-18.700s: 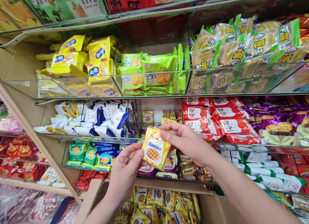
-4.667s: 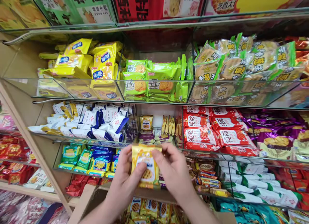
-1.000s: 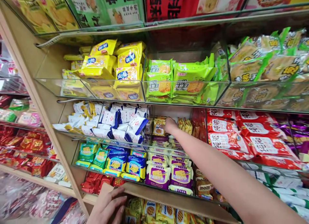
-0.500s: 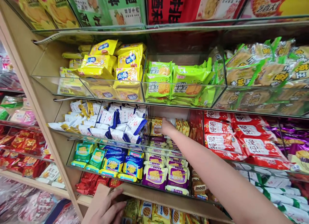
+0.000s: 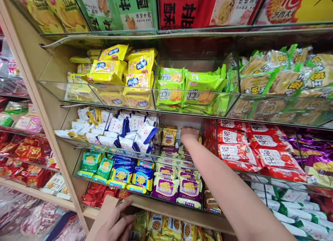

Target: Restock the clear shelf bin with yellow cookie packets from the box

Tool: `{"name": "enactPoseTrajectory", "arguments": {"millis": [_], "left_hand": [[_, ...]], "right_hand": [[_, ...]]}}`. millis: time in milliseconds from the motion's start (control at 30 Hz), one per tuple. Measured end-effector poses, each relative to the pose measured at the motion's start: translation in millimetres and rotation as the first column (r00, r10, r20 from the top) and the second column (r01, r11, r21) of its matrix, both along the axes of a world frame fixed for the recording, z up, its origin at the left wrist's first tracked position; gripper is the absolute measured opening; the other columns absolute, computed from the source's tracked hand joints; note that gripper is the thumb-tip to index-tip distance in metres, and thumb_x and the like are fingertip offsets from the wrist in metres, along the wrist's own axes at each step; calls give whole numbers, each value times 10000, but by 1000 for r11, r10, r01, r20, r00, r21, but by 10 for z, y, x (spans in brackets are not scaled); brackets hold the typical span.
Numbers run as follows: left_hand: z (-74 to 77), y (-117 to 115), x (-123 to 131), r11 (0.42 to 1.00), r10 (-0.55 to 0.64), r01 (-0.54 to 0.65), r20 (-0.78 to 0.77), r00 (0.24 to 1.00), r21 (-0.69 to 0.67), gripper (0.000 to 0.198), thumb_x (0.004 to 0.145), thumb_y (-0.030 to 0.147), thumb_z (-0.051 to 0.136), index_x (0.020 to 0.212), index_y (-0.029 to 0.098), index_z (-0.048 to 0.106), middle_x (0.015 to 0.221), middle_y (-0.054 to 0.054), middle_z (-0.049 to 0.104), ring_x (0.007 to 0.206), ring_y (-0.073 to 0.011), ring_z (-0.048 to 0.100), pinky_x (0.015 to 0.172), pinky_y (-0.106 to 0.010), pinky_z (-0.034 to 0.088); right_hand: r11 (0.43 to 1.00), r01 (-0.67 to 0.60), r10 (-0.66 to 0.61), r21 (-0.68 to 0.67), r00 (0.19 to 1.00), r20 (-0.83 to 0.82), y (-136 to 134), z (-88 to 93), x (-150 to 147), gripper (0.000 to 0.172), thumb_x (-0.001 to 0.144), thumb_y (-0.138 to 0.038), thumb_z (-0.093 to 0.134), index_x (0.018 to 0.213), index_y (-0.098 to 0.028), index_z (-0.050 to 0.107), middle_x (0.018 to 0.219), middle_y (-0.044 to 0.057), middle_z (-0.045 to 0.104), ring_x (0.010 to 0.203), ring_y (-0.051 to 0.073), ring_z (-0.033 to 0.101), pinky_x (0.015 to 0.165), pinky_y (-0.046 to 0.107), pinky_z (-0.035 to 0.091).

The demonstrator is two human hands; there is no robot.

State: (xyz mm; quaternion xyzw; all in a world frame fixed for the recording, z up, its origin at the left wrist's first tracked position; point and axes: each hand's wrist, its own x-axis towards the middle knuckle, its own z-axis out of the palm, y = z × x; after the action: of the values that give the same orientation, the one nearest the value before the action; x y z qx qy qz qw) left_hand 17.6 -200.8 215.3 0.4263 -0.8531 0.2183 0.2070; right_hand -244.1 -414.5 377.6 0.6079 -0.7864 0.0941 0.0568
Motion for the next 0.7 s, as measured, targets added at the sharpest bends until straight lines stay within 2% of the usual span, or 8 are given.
{"name": "enactPoseTrajectory", "arguments": {"millis": [100, 200, 300, 467, 633, 700], "left_hand": [[25, 18, -17, 1000, -3, 3, 6, 1000, 20, 190, 778, 203, 478, 923, 233, 596, 1110, -130, 624, 896, -163, 651, 727, -187, 534], [51, 36, -31, 1000, -8, 8, -3, 1000, -19, 176, 765, 208, 495, 898, 235, 606, 1079, -134, 640, 898, -182, 651, 707, -205, 547], [47, 59, -50, 999, 0, -2, -30, 1000, -52, 181, 750, 217, 514, 906, 241, 603, 1086, -128, 636, 976, -214, 616, 730, -248, 553], [10, 93, -94, 993, 101, -89, -152, 983, 83, 225, 795, 195, 439, 976, 230, 568, 1207, -124, 545, 1057, -202, 569, 798, -284, 535], [100, 115, -111, 990, 72, -55, -129, 989, 128, 219, 804, 208, 430, 973, 241, 566, 1210, -110, 533, 1034, -180, 583, 789, -252, 536], [126, 121, -118, 991, 78, -62, -127, 989, 122, 229, 801, 192, 427, 976, 237, 568, 1207, -113, 531, 1042, -179, 578, 791, -243, 533]], "right_hand": [[998, -41, 39, 38, 998, 52, 14, -4, -32, 519, 653, -205, 607, 1152, -140, 483, 1093, 156, 599, 978, 263, 571, 715, 326, 451], [999, -48, 47, 14, 996, 76, 39, 47, -83, 474, 653, -193, 583, 1118, -150, 498, 1085, 157, 601, 977, 265, 573, 702, 322, 463], [998, -46, 49, -34, 995, 88, 73, 151, -127, 443, 696, -257, 539, 1125, -153, 493, 1121, 164, 577, 994, 271, 563, 710, 330, 469], [999, -27, 29, -19, 995, 91, 120, 292, -224, 475, 657, -215, 580, 1125, -154, 525, 1133, 169, 568, 992, 289, 558, 698, 331, 477], [1000, 19, -20, 19, 998, 64, 120, 195, -213, 448, 682, -224, 599, 1104, -80, 557, 1127, 222, 552, 1082, 335, 471, 730, 359, 464], [999, 33, -34, 30, 999, 31, 107, 118, -155, 454, 660, -185, 631, 1092, -62, 564, 1116, 237, 552, 1137, 357, 403, 796, 403, 429]]}}
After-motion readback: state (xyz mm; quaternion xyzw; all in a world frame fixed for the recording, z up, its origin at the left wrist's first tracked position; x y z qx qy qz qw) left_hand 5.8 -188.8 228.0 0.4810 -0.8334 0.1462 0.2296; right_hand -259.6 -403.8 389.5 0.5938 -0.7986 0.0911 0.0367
